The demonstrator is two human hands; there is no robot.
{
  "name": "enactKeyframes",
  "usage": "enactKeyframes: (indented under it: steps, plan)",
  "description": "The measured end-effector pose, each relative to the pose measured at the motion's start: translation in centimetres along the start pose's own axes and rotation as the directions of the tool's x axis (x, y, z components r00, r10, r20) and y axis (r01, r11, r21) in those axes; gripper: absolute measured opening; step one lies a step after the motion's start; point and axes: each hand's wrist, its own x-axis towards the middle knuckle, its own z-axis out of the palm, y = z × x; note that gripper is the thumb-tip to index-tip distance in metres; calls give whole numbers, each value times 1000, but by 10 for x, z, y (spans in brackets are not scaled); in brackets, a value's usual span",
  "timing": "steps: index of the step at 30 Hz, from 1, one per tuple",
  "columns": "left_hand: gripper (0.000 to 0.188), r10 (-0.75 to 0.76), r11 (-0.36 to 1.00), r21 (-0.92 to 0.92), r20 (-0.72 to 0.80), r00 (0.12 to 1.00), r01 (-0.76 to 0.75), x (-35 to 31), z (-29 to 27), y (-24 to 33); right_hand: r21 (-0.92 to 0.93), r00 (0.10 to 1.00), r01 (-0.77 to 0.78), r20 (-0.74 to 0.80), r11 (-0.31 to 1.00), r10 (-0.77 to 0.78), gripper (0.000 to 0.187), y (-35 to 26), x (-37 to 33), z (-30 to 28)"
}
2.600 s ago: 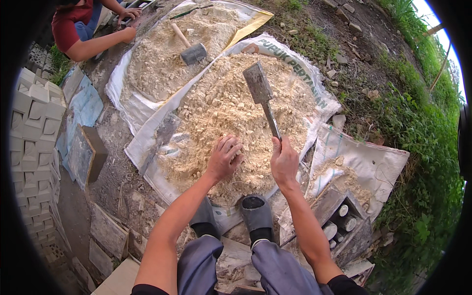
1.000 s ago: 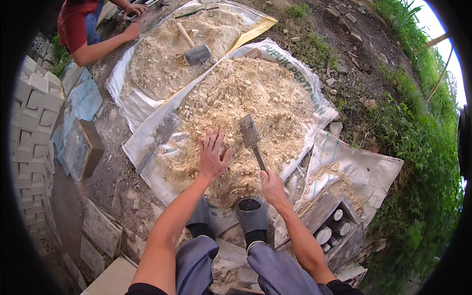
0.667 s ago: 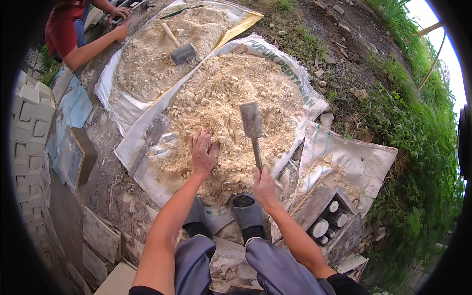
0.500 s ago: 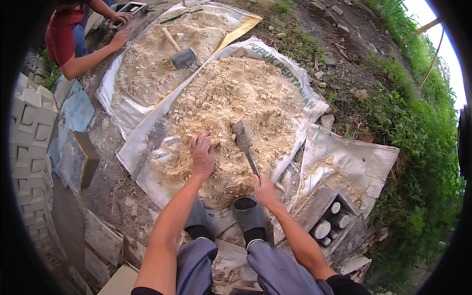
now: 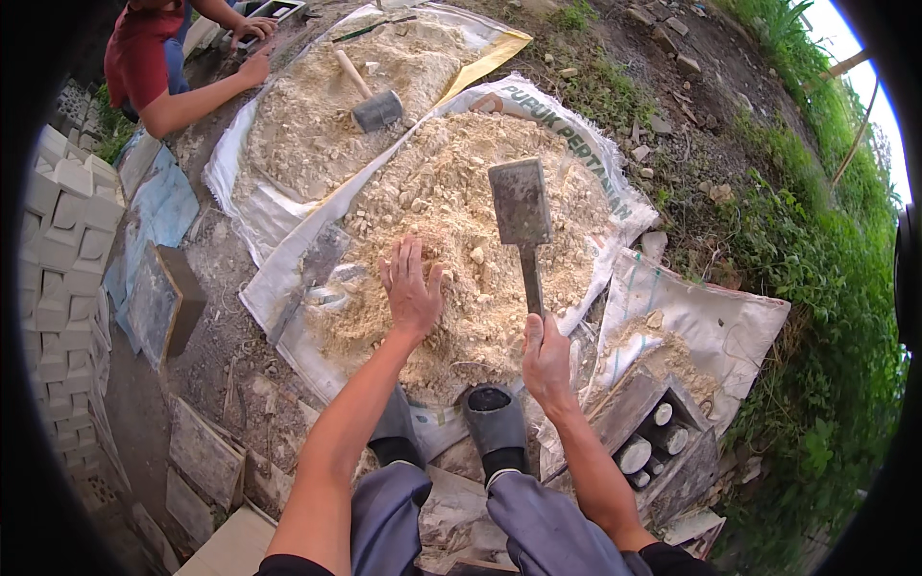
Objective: The person uses a trowel and their hands to mix a pile of light-colored granular material on a white tarp. They repeatedly scoop and turn the material to blend it. Another person is visible in the background working with a mold.
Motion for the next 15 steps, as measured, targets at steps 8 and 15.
enactKeyframes:
  steps: [8,15]
  plan:
    - [62,54,998,-42,71,996,-52,-27,2,-10,-237,983,-82,141,968,118,39,82,-11,12]
    - [60,55,998,-17,54,997,-54,-30,-4,-17,-50,989,-144,18,988,145,36,5,-5,-5]
